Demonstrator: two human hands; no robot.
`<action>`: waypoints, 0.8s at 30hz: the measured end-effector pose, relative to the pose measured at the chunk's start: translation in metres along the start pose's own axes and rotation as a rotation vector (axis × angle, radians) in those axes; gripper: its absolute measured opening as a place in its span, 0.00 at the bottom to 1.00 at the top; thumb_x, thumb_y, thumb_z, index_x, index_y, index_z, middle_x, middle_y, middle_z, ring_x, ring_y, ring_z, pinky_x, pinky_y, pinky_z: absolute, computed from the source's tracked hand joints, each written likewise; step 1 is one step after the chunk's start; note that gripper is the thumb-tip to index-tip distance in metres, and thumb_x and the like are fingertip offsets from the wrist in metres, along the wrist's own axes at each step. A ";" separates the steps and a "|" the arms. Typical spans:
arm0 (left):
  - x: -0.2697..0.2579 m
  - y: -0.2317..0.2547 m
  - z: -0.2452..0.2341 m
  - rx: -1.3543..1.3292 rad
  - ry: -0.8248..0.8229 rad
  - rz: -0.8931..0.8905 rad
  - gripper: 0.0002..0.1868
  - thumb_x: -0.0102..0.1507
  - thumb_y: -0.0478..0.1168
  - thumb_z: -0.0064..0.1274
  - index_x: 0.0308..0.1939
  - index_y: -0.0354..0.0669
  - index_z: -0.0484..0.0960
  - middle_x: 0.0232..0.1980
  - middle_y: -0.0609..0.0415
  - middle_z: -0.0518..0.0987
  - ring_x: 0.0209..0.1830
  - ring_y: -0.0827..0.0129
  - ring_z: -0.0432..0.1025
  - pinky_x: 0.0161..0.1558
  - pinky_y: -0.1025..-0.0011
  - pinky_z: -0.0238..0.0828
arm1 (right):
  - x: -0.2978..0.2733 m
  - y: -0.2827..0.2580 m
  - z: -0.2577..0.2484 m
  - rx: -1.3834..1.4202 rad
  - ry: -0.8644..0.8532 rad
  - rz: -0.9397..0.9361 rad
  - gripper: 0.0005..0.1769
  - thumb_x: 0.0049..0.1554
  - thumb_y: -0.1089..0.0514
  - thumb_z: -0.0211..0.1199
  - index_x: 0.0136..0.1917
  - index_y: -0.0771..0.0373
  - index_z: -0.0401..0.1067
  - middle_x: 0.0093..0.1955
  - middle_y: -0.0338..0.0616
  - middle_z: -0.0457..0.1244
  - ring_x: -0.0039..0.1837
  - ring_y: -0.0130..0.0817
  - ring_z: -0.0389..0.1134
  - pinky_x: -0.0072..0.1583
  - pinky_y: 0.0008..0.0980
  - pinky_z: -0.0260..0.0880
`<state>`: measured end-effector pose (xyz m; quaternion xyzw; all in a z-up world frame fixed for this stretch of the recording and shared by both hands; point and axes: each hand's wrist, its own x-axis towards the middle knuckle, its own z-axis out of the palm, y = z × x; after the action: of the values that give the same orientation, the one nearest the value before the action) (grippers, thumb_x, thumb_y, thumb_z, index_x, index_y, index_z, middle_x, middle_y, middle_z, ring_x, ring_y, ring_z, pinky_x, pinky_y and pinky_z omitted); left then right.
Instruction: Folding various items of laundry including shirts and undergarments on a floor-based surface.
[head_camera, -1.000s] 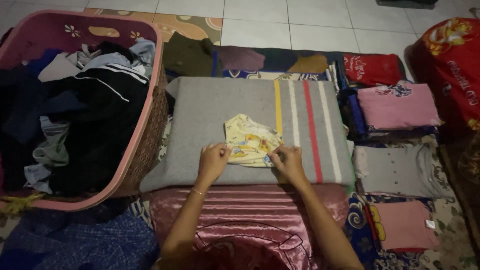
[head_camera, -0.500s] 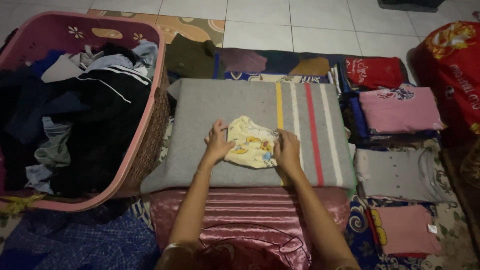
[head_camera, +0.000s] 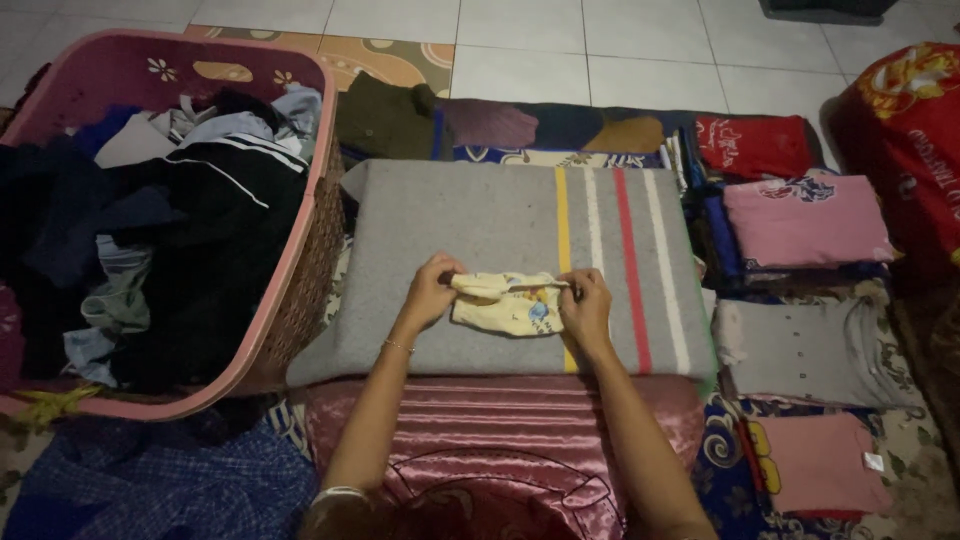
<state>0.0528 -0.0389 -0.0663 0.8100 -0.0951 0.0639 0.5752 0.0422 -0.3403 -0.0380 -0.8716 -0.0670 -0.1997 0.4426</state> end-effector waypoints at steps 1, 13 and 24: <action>-0.005 0.005 -0.002 0.000 0.001 -0.002 0.10 0.56 0.25 0.58 0.41 0.38 0.83 0.47 0.53 0.78 0.48 0.65 0.76 0.53 0.72 0.73 | -0.002 -0.004 -0.002 0.001 -0.002 0.000 0.12 0.51 0.69 0.60 0.47 0.63 0.80 0.45 0.51 0.65 0.42 0.42 0.68 0.46 0.38 0.69; -0.037 0.072 0.007 0.322 -0.059 0.065 0.13 0.64 0.42 0.55 0.49 0.46 0.89 0.65 0.50 0.76 0.64 0.55 0.65 0.68 0.59 0.60 | -0.011 -0.059 0.029 -0.150 0.139 -0.340 0.20 0.55 0.68 0.61 0.62 0.62 0.72 0.64 0.52 0.66 0.66 0.52 0.65 0.70 0.50 0.62; -0.056 0.105 0.022 0.667 0.180 -0.117 0.38 0.59 0.50 0.60 0.66 0.28 0.70 0.73 0.36 0.63 0.69 0.45 0.59 0.68 0.52 0.54 | -0.024 -0.043 0.017 -0.641 -0.142 -0.149 0.26 0.66 0.50 0.49 0.74 0.61 0.63 0.75 0.60 0.56 0.77 0.58 0.52 0.73 0.60 0.47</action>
<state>-0.0261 -0.0887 0.0113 0.9485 0.0288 0.1296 0.2875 0.0125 -0.2991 -0.0246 -0.9709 -0.0952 -0.1811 0.1243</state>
